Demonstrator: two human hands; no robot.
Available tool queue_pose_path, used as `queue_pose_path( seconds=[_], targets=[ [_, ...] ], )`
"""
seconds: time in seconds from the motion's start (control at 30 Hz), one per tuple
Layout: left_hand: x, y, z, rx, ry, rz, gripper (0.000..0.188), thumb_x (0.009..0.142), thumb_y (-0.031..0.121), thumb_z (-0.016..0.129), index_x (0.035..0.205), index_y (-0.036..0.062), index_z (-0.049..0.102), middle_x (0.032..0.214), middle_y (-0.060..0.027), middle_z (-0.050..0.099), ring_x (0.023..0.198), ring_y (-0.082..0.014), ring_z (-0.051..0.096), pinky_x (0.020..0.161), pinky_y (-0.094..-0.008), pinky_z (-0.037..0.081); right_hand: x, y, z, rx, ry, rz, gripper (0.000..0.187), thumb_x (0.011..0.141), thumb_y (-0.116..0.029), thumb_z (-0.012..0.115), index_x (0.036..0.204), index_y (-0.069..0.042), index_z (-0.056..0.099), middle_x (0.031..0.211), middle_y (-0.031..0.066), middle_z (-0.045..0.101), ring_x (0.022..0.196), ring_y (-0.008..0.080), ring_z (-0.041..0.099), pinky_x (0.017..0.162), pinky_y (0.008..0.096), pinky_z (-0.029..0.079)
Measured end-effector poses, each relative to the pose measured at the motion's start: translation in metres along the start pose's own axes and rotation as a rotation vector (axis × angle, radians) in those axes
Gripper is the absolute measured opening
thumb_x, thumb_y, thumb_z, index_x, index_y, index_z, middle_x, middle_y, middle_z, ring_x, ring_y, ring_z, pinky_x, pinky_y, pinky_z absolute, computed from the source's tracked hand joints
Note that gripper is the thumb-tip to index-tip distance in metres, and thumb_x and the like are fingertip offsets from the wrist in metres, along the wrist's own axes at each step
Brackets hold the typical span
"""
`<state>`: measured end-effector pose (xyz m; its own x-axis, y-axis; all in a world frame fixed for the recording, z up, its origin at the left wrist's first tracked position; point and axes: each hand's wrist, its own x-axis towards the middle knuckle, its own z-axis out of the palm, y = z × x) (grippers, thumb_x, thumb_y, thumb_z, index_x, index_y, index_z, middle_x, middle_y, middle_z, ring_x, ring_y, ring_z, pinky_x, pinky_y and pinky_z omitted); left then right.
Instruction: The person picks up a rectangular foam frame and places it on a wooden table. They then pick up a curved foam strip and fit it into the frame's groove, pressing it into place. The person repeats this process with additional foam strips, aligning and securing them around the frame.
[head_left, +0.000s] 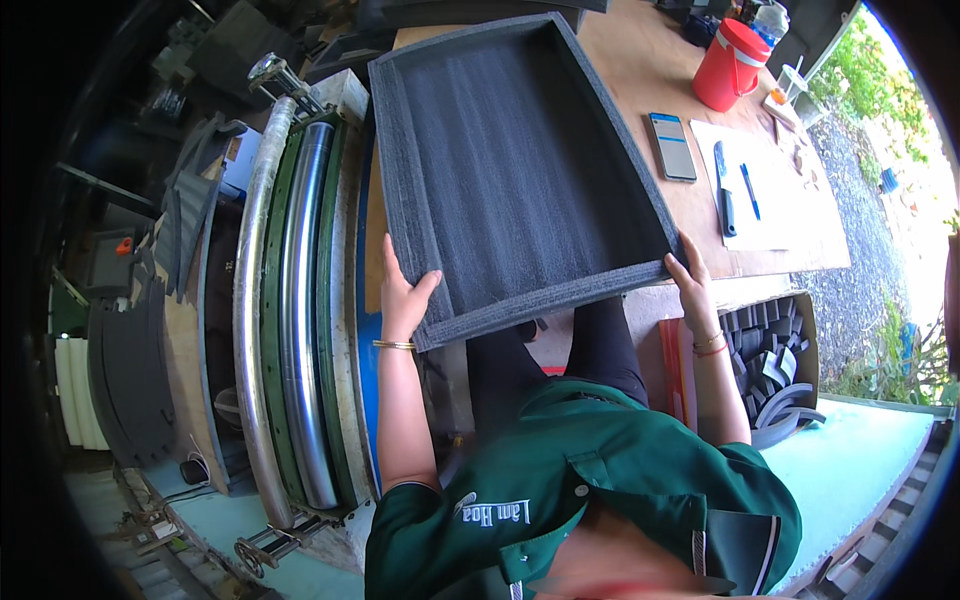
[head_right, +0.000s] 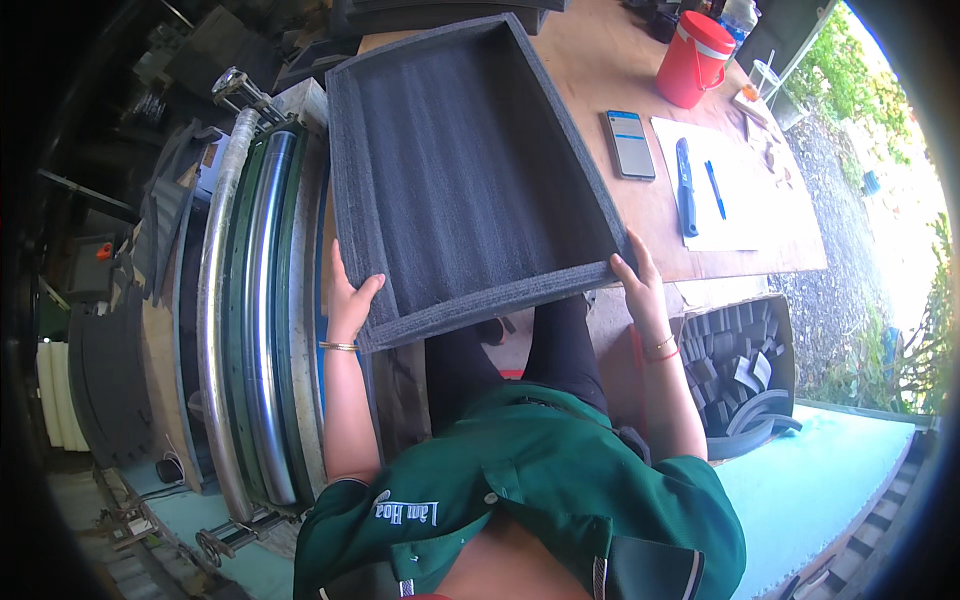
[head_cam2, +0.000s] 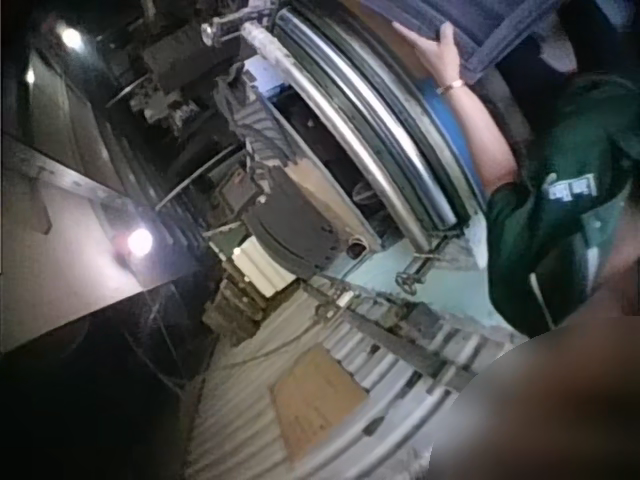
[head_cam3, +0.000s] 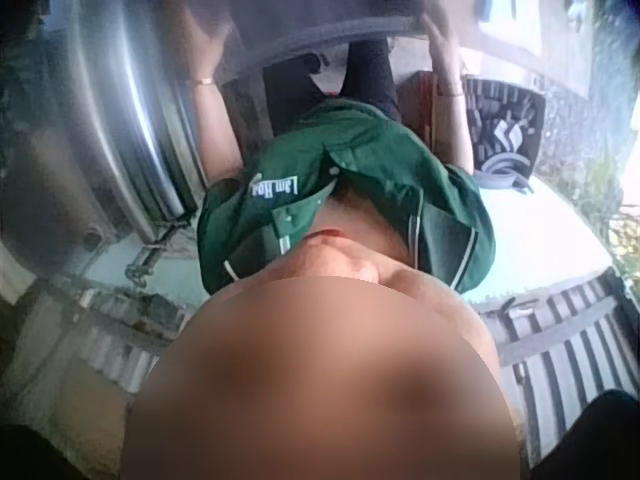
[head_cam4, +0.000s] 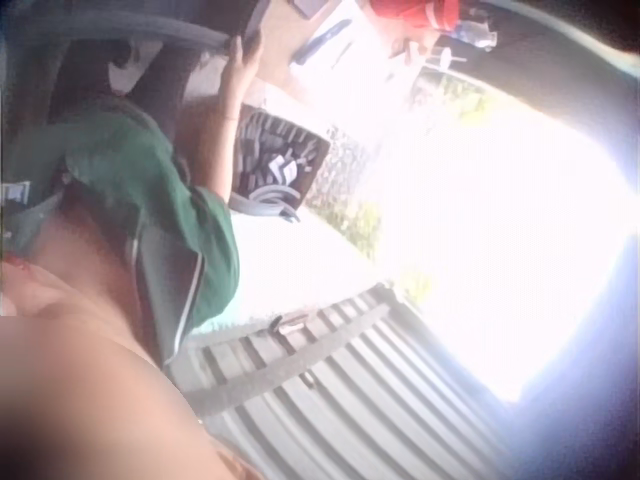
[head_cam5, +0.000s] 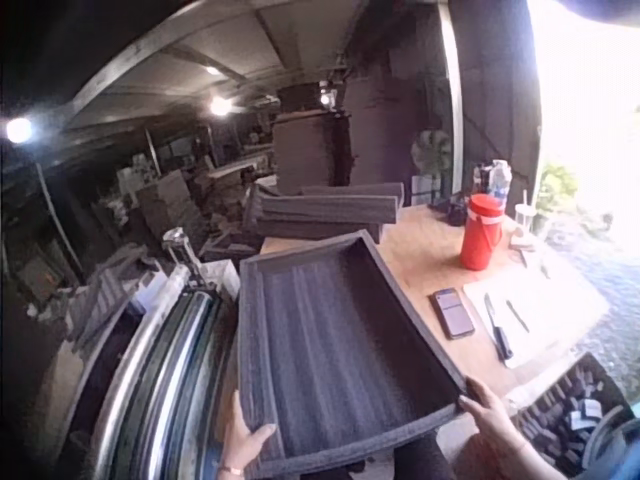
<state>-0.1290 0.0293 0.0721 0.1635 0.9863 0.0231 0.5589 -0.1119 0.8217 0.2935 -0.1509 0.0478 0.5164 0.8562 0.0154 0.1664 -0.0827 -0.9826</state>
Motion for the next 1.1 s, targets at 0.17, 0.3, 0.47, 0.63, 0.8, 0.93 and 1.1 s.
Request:
queue_pose_path(
  seconds=[0.17, 0.3, 0.47, 0.63, 0.8, 0.93, 1.1],
  targets=[
    [-0.002, -0.002, -0.001, -0.07, -0.01, 0.009, 0.102, 0.082, 0.018, 0.076, 0.16, 0.0063, 0.011, 0.15, -0.0298, 0.043, 0.131, -0.0377, 0.054, 0.111, -0.0429, 0.042, 0.001, 0.006, -0.004, 0.094, -0.034, 0.05, 0.054, 0.099, -0.016, 0.062, 0.149, -0.001, 0.045, 0.147, 0.0137, 0.05, 0.137, 0.0204, 0.045, 0.113, 0.0331, 0.035],
    [-0.002, 0.001, -0.003, -0.186, -0.062, -0.097, 0.103, 0.082, 0.021, 0.077, 0.16, 0.007, 0.011, 0.149, -0.0302, 0.044, 0.13, -0.0371, 0.054, 0.11, -0.0426, 0.042, 0.003, 0.006, -0.011, 0.165, -0.056, 0.123, 0.054, 0.099, -0.017, 0.062, 0.148, -0.001, 0.046, 0.148, 0.0145, 0.05, 0.139, 0.0217, 0.043, 0.115, 0.0346, 0.034],
    [0.004, 0.012, -0.004, 0.071, -0.044, -0.075, 0.107, 0.082, 0.034, 0.079, 0.16, 0.008, 0.011, 0.156, -0.0311, 0.032, 0.14, -0.0381, 0.043, 0.112, -0.0433, 0.041, 0.008, 0.003, -0.019, 0.154, -0.135, 0.131, 0.054, 0.1, -0.021, 0.063, 0.147, -0.001, 0.046, 0.143, 0.0147, 0.053, 0.134, 0.0212, 0.047, 0.11, 0.034, 0.039],
    [-0.037, 0.065, 0.012, 0.892, 0.166, 0.528, 0.098, 0.085, 0.064, 0.067, 0.157, 0.0103, 0.029, 0.159, -0.0243, 0.032, 0.147, -0.0419, 0.03, 0.119, -0.0556, 0.025, 0.014, -0.001, -0.021, -0.047, -0.118, 0.014, 0.054, 0.101, -0.027, 0.062, 0.146, -0.002, 0.046, 0.132, 0.0166, 0.062, 0.122, 0.0226, 0.059, 0.102, 0.0348, 0.047],
    [-0.07, 0.121, 0.072, 0.775, -0.209, 0.675, 0.092, 0.075, 0.053, 0.077, 0.149, 0.0102, 0.045, 0.142, -0.0123, 0.055, 0.135, -0.0312, 0.045, 0.114, -0.0498, 0.032, 0.038, -0.017, -0.022, -0.242, -0.103, 0.184, 0.057, 0.103, -0.05, 0.049, 0.134, -0.003, 0.061, 0.125, 0.0137, 0.068, 0.114, 0.0196, 0.063, 0.097, 0.0319, 0.048],
    [-0.056, 0.146, 0.13, 0.701, -0.232, 0.757, 0.083, 0.072, 0.033, 0.084, 0.144, 0.0093, 0.05, 0.116, -0.0056, 0.064, 0.111, -0.0229, 0.056, 0.097, -0.0409, 0.041, 0.08, -0.039, -0.01, -0.666, -0.262, 0.11, 0.076, 0.094, -0.067, 0.051, 0.126, 0.001, 0.064, 0.113, 0.0234, 0.07, 0.108, 0.031, 0.068, 0.093, 0.04, 0.051],
    [-0.065, 0.145, 0.177, 0.838, -0.172, 0.836, 0.008, 0.089, 0.016, 0.059, 0.097, 0.0159, 0.059, 0.082, 0.0015, 0.06, 0.08, -0.0147, 0.062, 0.072, -0.0324, 0.044, 0.105, -0.049, -0.001, -1.03, -0.381, 0.007, 0.062, 0.092, -0.055, 0.056, 0.112, 0.003, 0.067, 0.096, 0.0277, 0.071, 0.094, 0.0392, 0.07, 0.087, 0.0452, 0.053]
  ],
)
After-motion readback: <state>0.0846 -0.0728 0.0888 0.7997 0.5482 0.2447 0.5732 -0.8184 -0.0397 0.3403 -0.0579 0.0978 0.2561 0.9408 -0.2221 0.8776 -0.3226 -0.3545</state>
